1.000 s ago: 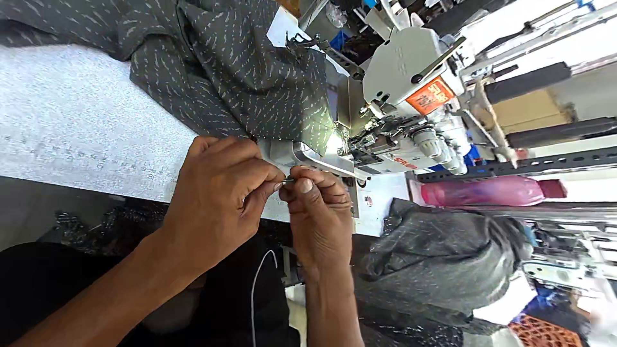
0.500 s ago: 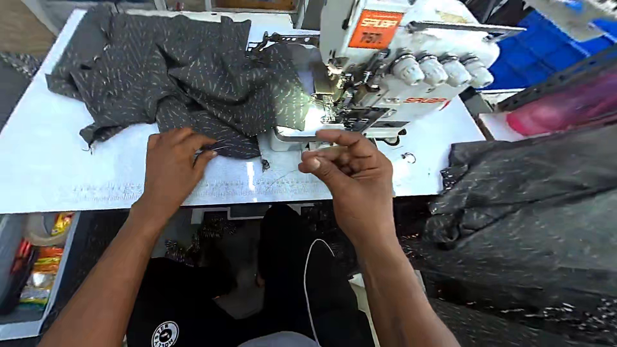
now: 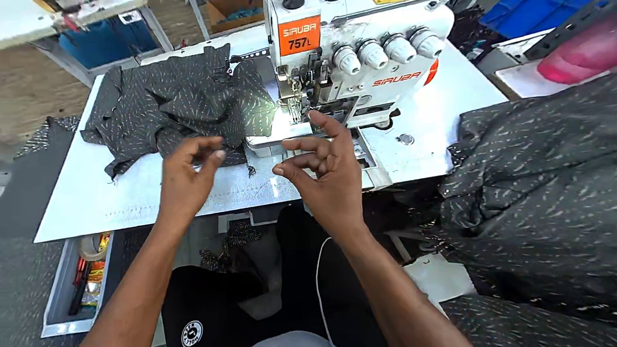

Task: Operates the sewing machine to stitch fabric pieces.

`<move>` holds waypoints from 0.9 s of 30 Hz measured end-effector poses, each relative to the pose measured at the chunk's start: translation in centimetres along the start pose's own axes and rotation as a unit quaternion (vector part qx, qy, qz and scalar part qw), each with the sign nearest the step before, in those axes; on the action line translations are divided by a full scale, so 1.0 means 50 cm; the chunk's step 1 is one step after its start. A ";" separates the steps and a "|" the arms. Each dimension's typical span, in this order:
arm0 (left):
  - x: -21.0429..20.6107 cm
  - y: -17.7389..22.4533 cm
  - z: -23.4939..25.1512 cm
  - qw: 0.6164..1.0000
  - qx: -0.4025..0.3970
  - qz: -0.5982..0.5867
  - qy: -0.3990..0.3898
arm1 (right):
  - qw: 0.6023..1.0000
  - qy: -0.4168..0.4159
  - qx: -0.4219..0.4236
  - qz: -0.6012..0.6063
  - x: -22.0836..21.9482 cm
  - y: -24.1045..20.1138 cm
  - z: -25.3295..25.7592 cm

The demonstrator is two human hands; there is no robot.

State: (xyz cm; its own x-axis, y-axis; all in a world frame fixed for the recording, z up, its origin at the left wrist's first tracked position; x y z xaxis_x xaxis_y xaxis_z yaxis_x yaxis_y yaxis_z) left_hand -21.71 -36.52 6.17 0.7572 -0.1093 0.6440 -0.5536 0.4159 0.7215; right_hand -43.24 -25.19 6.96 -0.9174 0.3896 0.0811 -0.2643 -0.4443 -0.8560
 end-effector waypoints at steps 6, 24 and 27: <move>-0.105 0.156 -0.011 0.959 0.050 -0.242 -0.137 | 0.999 0.034 0.031 0.001 0.018 -0.004 0.003; -0.125 0.155 0.047 0.897 0.201 -0.388 -0.069 | 0.991 0.002 -0.064 0.117 0.019 0.059 0.019; -0.131 0.159 0.044 0.895 0.204 -0.390 -0.072 | 0.983 0.011 -0.076 0.166 0.011 0.064 0.019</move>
State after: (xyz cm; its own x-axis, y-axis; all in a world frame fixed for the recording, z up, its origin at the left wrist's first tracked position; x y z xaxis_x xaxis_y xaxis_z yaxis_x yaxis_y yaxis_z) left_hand -31.82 -34.49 8.23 0.9320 -0.3508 -0.0918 0.0216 -0.1991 0.9797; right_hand -44.88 -27.19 4.75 -0.9386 0.2614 -0.2253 0.0975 -0.4256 -0.8996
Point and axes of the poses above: each hand's wrist, its own z-axis towards the middle knuckle, its own x-axis out of the back of the hand, y = z × x, the point moved 9 cm from there along z, towards the middle knuckle, and after that the axes turned 4 degrees about x, right-handed, at the moved point
